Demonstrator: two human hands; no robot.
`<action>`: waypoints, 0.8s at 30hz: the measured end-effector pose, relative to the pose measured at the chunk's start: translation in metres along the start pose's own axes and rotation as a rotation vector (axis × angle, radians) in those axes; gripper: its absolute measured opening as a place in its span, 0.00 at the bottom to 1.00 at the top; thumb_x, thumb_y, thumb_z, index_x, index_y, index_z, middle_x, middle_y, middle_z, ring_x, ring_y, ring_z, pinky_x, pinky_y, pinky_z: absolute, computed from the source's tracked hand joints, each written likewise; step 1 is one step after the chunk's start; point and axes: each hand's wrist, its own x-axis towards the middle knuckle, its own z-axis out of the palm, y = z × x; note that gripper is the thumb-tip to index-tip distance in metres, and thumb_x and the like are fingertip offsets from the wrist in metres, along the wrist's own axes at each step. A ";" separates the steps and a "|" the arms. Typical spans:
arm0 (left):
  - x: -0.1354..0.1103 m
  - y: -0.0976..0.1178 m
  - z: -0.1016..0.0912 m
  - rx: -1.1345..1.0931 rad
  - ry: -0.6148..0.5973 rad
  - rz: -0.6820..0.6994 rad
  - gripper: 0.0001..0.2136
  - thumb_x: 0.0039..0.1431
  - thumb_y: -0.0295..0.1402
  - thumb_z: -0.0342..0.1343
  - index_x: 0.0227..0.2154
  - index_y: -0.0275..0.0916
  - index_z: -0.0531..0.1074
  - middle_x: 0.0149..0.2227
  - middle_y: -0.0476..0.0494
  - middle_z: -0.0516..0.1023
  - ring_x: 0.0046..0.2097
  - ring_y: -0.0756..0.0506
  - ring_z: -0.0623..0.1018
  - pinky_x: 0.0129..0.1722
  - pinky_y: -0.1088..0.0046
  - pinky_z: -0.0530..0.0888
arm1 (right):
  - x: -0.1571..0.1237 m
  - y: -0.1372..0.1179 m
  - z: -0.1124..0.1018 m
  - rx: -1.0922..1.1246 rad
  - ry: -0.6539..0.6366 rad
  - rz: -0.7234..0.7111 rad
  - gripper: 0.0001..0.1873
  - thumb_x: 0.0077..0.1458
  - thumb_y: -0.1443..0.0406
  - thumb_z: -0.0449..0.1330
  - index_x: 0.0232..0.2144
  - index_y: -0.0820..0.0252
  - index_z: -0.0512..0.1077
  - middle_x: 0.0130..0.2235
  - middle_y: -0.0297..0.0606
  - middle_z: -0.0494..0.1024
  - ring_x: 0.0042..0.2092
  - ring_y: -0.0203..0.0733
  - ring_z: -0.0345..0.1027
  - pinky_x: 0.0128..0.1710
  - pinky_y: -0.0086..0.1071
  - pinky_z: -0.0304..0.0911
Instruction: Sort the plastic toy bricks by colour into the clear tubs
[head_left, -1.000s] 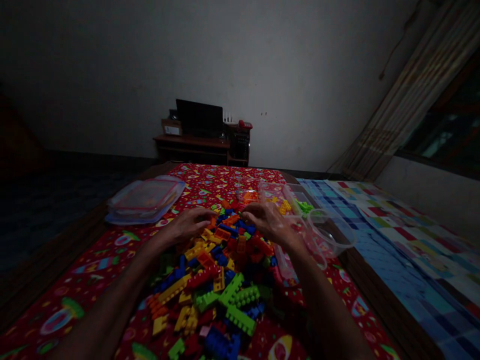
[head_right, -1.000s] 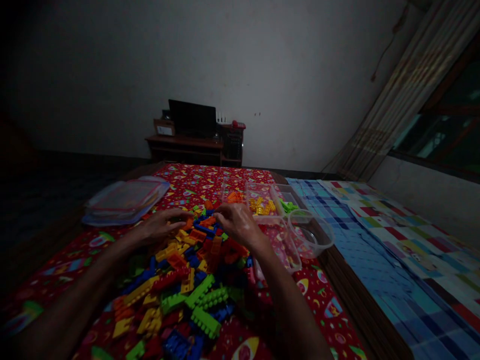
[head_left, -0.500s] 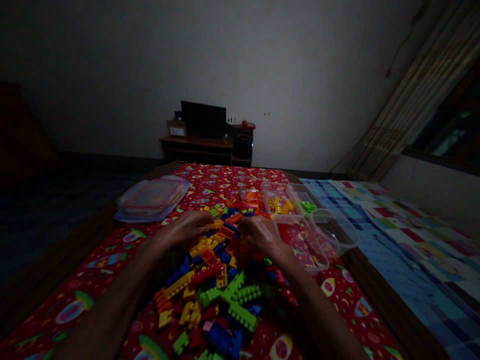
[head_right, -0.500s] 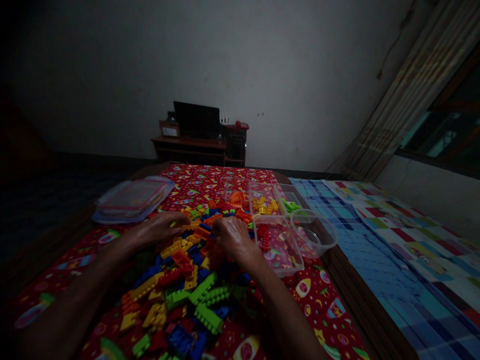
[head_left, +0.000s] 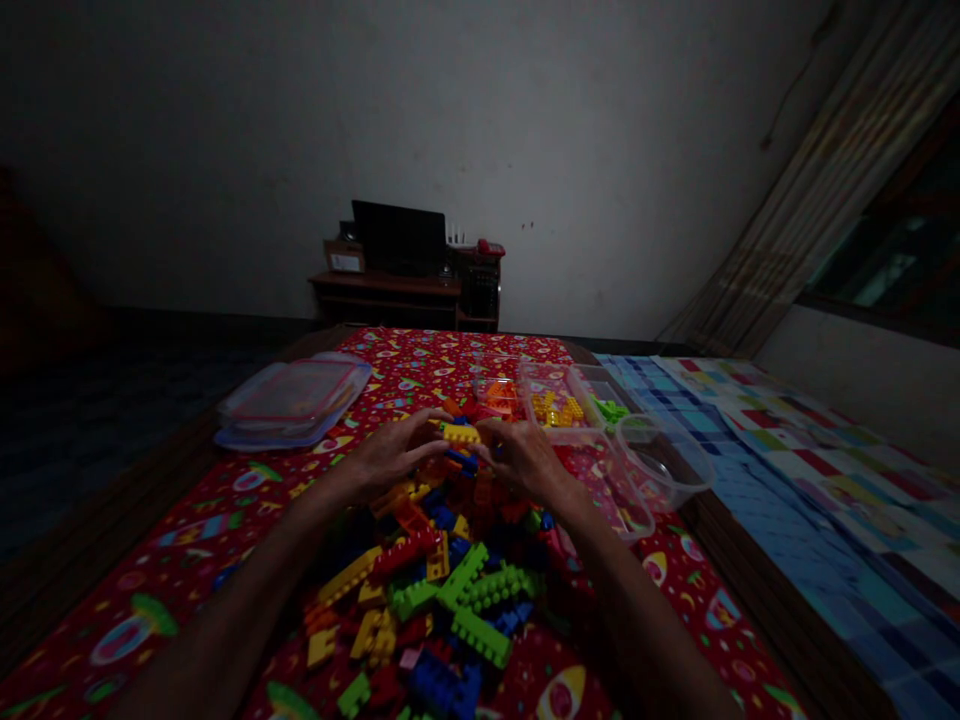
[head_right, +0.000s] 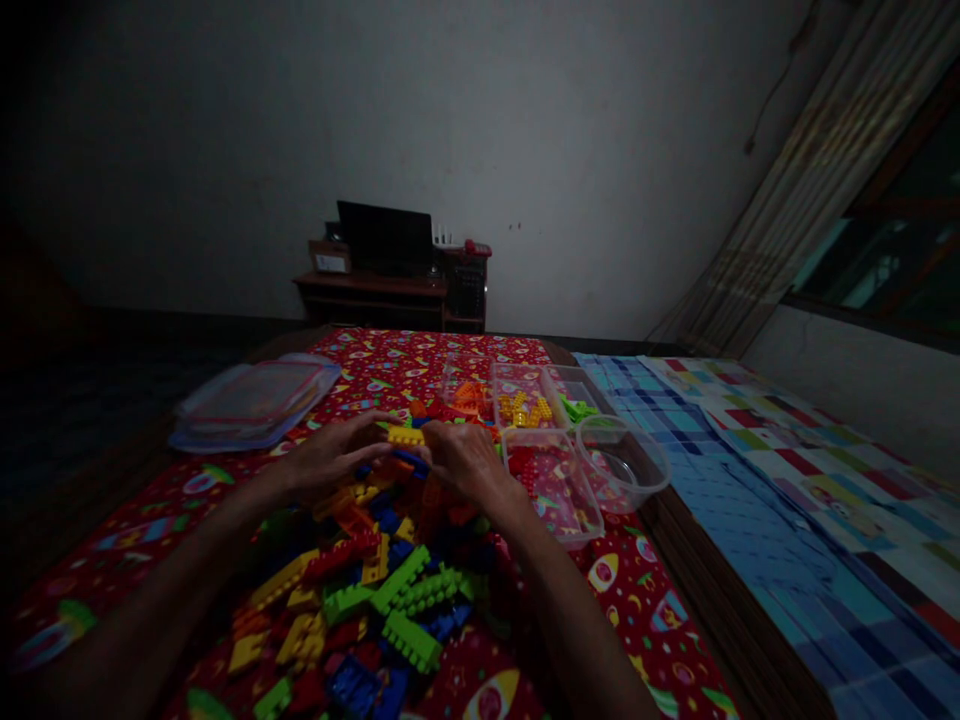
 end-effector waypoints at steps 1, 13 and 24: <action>0.000 0.000 -0.003 0.057 0.036 -0.009 0.23 0.55 0.49 0.51 0.49 0.41 0.67 0.39 0.43 0.80 0.41 0.41 0.79 0.39 0.66 0.75 | 0.001 0.005 -0.005 -0.056 0.025 0.071 0.11 0.61 0.60 0.54 0.37 0.61 0.74 0.28 0.35 0.75 0.28 0.34 0.65 0.28 0.27 0.50; -0.009 -0.016 -0.030 0.297 -0.130 -0.093 0.17 0.48 0.47 0.54 0.35 0.42 0.76 0.38 0.45 0.80 0.40 0.42 0.77 0.40 0.69 0.74 | -0.018 0.095 -0.046 -0.314 0.000 0.575 0.11 0.58 0.64 0.54 0.35 0.63 0.76 0.36 0.44 0.78 0.38 0.42 0.70 0.36 0.31 0.57; 0.002 -0.022 0.007 0.606 -0.175 0.069 0.10 0.50 0.41 0.56 0.23 0.39 0.72 0.31 0.44 0.73 0.37 0.43 0.72 0.36 0.70 0.67 | -0.018 0.108 -0.038 -0.293 0.209 0.588 0.21 0.60 0.68 0.48 0.53 0.68 0.69 0.45 0.50 0.78 0.48 0.46 0.71 0.48 0.33 0.60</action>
